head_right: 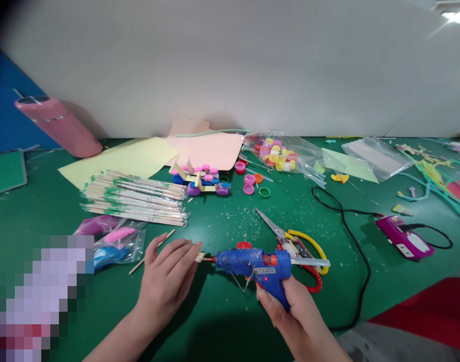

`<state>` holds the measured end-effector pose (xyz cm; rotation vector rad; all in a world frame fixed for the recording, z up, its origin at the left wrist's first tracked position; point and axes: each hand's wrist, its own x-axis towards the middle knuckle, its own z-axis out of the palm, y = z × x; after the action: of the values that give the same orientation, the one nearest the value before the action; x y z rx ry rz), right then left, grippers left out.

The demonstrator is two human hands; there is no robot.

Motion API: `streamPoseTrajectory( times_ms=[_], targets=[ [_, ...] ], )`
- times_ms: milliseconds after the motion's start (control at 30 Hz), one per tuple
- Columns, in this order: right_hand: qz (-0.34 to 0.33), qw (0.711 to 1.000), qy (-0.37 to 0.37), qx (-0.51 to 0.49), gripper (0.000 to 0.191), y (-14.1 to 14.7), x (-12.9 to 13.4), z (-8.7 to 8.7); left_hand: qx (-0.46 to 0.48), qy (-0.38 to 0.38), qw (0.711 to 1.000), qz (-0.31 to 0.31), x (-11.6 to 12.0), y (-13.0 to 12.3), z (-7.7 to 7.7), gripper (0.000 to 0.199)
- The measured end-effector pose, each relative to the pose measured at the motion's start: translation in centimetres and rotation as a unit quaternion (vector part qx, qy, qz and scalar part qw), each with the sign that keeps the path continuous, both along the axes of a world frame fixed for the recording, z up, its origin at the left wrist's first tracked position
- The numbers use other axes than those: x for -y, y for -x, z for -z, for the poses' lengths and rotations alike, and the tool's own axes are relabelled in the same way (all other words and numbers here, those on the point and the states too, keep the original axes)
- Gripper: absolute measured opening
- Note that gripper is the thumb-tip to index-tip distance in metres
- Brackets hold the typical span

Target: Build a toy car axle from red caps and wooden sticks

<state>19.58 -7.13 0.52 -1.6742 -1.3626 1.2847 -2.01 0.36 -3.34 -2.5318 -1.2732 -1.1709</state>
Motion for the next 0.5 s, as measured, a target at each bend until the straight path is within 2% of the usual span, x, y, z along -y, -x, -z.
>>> streamPoseTrajectory(
  times_ms=[167, 400, 500],
  targets=[
    [0.016, 1.0, 0.0, -0.015, 0.029, -0.2, -0.3, 0.8, -0.008, -0.002, 1.0, 0.002, 0.0, 0.0, 0.0, 0.018],
    [0.079, 0.981, -0.034, -0.172, 0.024, -1.2, -1.4, 1.0, -0.031, 0.012, 0.999, -0.007, 0.0, 0.0, 0.2, 0.018],
    [0.128, 0.981, -0.07, -0.129, 0.024, -3.4, -2.6, 0.9, -0.056, 0.028, 0.998, -0.015, 0.0, 0.0, 0.5, 0.019]
  ],
)
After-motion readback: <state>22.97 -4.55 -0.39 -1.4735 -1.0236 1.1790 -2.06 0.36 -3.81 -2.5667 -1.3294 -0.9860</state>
